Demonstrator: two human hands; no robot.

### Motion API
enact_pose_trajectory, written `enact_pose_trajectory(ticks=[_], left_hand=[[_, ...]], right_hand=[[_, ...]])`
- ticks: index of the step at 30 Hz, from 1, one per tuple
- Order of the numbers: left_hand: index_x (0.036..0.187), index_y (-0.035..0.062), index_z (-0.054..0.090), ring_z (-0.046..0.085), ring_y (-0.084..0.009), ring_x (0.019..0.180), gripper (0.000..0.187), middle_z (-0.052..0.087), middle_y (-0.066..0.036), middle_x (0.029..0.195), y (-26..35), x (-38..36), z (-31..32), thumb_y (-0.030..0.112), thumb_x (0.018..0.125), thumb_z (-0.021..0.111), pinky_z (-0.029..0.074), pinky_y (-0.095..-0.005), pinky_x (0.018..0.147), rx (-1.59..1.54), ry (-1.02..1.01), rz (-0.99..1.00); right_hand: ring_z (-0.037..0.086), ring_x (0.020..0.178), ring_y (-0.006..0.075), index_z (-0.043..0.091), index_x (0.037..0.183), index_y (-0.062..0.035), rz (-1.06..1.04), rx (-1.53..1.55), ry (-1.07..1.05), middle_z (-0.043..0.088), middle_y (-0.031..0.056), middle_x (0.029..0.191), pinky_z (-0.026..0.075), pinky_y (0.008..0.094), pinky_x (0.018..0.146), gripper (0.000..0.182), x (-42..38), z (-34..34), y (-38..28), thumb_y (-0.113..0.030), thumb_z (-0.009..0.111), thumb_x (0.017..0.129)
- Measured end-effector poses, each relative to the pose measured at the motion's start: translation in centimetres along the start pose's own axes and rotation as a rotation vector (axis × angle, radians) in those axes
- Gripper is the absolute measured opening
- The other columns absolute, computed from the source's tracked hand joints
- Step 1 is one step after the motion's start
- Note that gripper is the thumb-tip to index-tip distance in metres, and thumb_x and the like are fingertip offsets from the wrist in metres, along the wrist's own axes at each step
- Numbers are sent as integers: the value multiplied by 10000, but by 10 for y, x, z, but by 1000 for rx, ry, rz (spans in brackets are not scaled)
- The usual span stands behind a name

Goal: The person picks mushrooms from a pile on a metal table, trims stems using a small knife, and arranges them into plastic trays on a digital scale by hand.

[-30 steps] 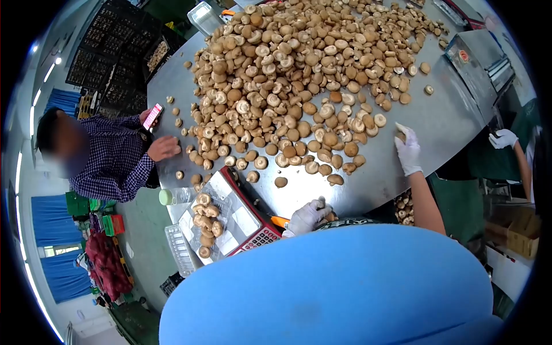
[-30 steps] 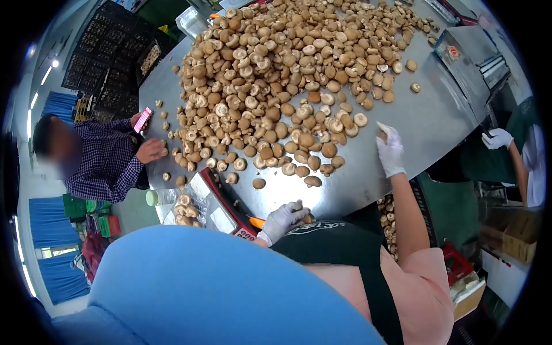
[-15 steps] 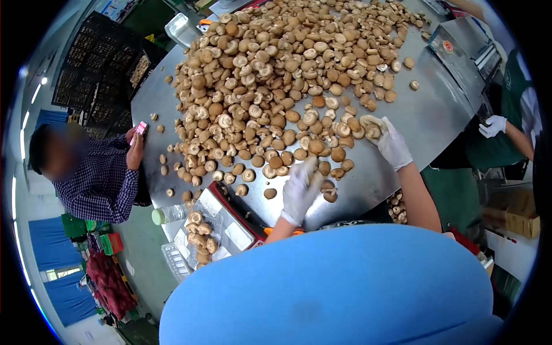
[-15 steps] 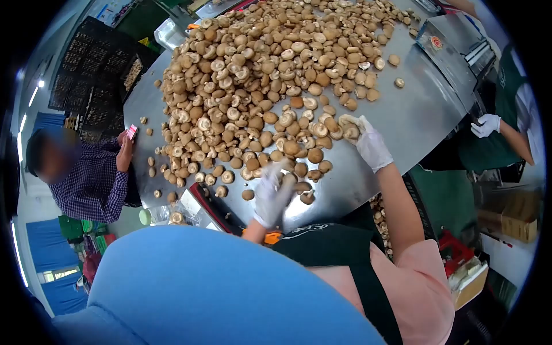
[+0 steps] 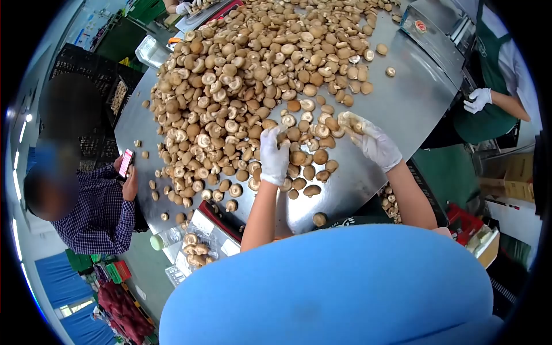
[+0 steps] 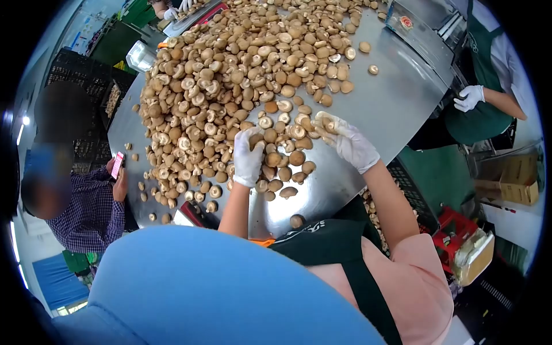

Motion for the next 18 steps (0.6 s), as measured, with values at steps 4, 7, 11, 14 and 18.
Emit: enact_pose_trajectory(ticks=[4,7,11,14,18], left_hand=[[1251,65,575,583,-86,958,325,604,13,1109,18,-39,-12,39,935,649,478,-211,848,-886,-15,-483],[1290,85,570,573,-48,819,326,609,36,1032,20,-64,-13,162,980,637,488,-190,720,-1248,-10,-500],[1309,89,503,680,-179,790,439,676,-102,1029,26,-87,-22,430,1033,506,567,-234,587,-1738,-312,-387],[1219,99,550,663,-187,680,412,704,-129,972,21,-103,-27,462,1037,479,517,-237,484,-1670,-152,-631],[1161,92,570,660,-195,702,382,694,-118,950,30,-110,-40,442,1040,479,519,-265,510,-1717,-128,-645]], right_hand=[[643,1145,214,445,1422,-5,136,157,-112,604,141,1326,557,316,940,460,-6,-8,8,-302,413,1072],[694,980,203,459,1401,-11,205,34,-38,649,161,1246,597,294,767,497,-8,25,14,-380,366,1081],[705,752,163,497,1337,-54,273,-81,123,705,132,1104,593,273,612,488,-8,33,26,-443,368,1071],[682,702,165,598,1203,-83,344,-285,188,722,86,1034,568,317,669,455,-14,12,26,-481,447,1040],[688,796,173,741,1005,-25,369,-1268,38,742,72,966,534,308,814,396,-48,-24,-24,-381,569,987]])
Point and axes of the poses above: each hand's wrist, its own x-axis towards the middle knuckle, its own z-axis out of the palm, y = z × x, the point moved 2 cm from there along x, towards the middle knuckle
